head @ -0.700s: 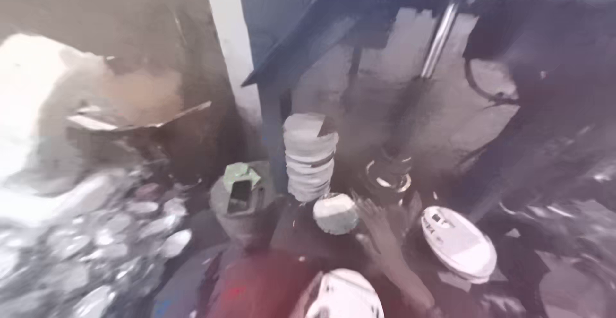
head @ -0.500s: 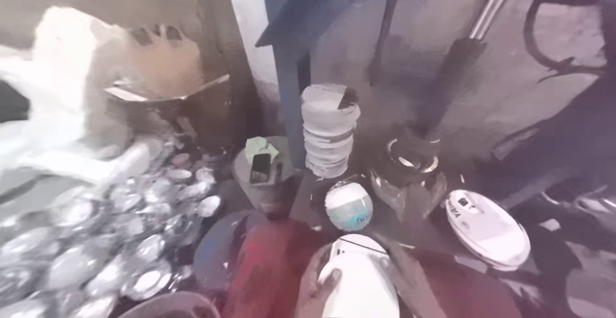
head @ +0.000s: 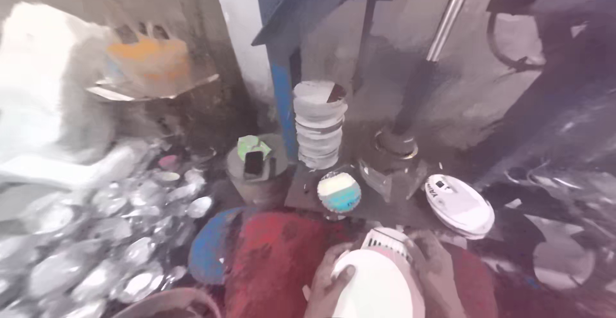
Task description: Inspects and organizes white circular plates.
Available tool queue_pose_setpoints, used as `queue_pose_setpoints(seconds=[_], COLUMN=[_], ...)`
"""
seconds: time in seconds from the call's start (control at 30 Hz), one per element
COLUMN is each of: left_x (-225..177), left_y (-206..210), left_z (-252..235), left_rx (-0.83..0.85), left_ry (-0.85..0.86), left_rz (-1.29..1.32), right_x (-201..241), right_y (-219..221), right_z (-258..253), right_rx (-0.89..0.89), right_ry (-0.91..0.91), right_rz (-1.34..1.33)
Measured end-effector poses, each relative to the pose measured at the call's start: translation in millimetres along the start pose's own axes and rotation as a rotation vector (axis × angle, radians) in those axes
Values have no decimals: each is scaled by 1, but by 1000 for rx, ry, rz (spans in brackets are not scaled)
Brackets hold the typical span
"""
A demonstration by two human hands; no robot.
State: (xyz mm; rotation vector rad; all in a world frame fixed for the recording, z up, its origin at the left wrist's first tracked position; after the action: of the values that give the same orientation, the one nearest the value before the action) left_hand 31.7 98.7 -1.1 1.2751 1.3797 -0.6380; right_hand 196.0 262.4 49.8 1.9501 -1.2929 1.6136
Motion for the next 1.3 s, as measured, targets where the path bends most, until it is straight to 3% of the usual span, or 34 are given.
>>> queue_pose_setpoints(seconds=[0.2, 0.37, 0.43, 0.57, 0.7, 0.8, 0.97, 1.2, 1.3], left_x=[-12, -31, -36, -41, -29, -13, 15, 14, 11], left_y=[-13, -43, -52, -69, -63, -51, -24, 6, 4], left_z=[4, -2, -4, -8, -10, -10, -3, -5, -2], left_rx=[-51, -126, -154, -255, -248, -254, -242, 88, 78], left_ry=[-45, -7, 0, 73, 54, -16, -128, -69, -80], left_rz=[-85, -174, -186, -82, 29, 10, -106, 132, 117], right_x=[14, 8, -4, -67, -139, -121, -52, -43, -42], right_y=[-66, -95, -89, -61, -48, -26, 32, 3, -9], right_z=[25, 47, 50, 48, 49, 52, 64, 77, 85], right_rx=[-249, -276, -228, -33, -238, -224, 87, -233, -286], right_ry=[4, -49, 24, 280, 466, 460, 332, 294, 299], right_rz=[95, 14, -3, -9, -426, -520, -357, -345, -368])
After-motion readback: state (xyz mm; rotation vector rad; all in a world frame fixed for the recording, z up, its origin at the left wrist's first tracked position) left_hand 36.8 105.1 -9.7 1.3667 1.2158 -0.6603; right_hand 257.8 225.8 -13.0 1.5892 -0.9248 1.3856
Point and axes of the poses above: each hand's wrist, its own z-axis away from the middle knuckle, its own y-axis out of the palm, x = y × z, the point moved 9 cm from there along -z, towards the middle knuckle, and after that the axes turned 14 degrees about x, right-handed, at the moved point
